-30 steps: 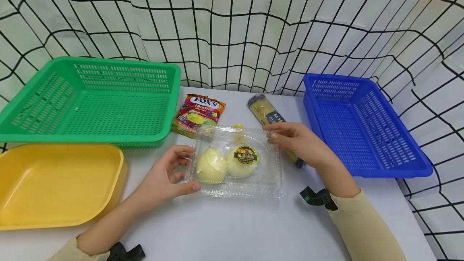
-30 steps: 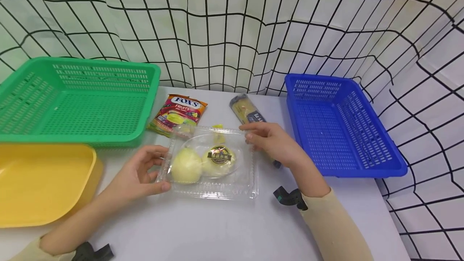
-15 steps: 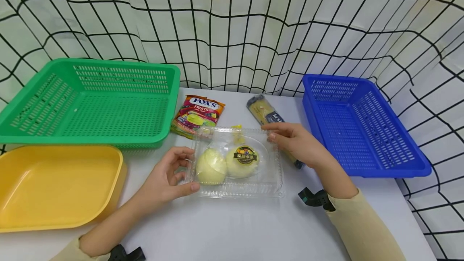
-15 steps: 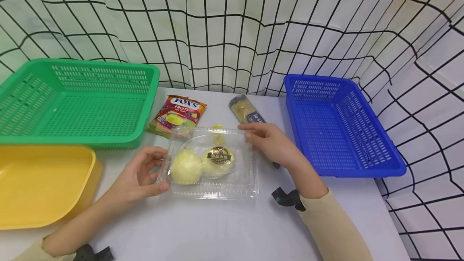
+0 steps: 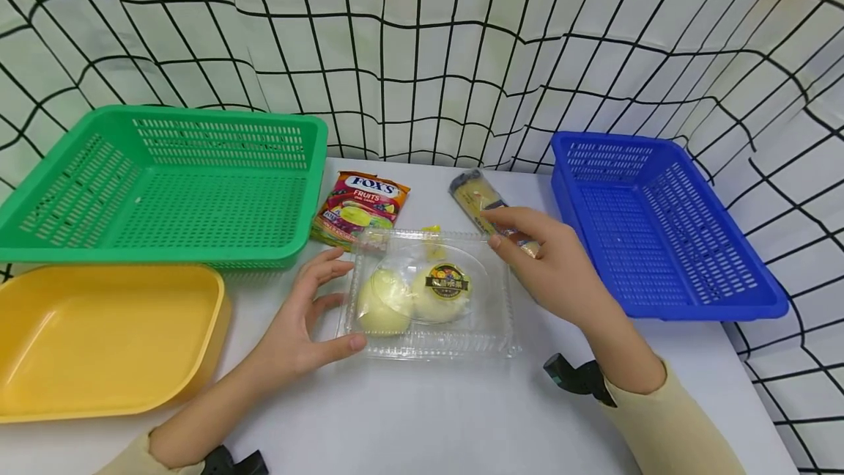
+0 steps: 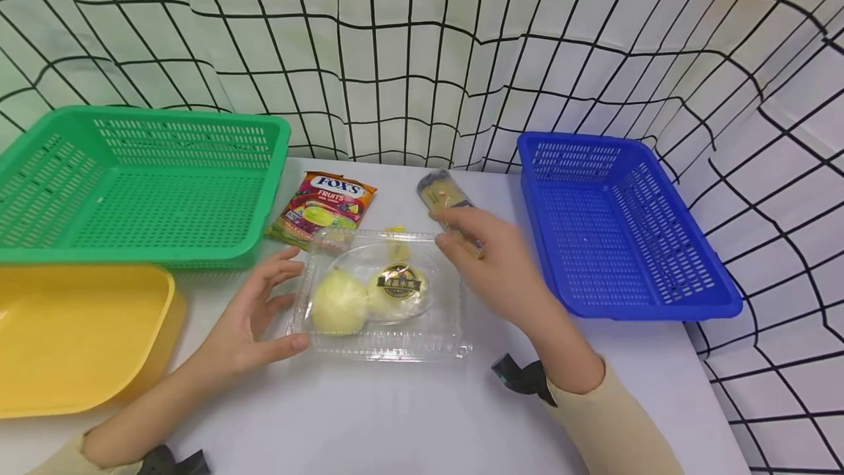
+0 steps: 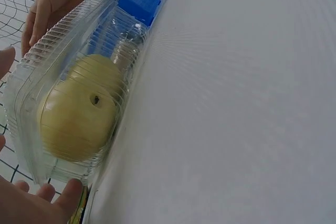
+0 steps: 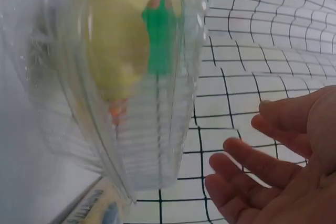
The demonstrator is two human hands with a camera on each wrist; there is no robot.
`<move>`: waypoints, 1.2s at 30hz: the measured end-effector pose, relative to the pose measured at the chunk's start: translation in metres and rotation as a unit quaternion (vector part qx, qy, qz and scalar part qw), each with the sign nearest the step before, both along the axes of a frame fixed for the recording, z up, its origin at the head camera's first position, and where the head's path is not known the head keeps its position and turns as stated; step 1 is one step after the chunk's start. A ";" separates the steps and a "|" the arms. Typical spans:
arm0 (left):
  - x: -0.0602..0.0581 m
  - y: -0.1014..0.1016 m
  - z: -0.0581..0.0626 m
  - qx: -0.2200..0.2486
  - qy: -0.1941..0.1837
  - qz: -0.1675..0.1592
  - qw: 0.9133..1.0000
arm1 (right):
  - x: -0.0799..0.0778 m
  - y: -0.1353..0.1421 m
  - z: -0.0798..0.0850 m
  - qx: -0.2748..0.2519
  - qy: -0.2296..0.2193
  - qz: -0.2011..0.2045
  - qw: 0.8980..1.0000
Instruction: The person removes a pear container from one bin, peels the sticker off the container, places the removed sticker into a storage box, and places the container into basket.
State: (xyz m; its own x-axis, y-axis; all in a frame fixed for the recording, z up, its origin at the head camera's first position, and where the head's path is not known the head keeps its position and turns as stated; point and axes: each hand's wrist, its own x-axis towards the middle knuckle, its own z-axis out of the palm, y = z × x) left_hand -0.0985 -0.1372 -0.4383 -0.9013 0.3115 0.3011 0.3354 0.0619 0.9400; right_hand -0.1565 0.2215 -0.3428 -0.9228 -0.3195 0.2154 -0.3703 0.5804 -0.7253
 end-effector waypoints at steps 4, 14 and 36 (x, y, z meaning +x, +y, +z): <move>0.001 0.000 0.001 -0.010 -0.004 0.000 1.000 | 0.005 -0.011 -0.004 0.009 0.029 0.064 0.997; 0.002 0.000 -0.002 0.000 -0.019 -0.010 1.000 | 0.003 -0.028 -0.024 0.063 0.041 0.134 0.988; 0.001 0.000 -0.001 -0.003 -0.031 -0.012 0.999 | -0.001 -0.032 -0.029 0.076 0.029 0.150 0.985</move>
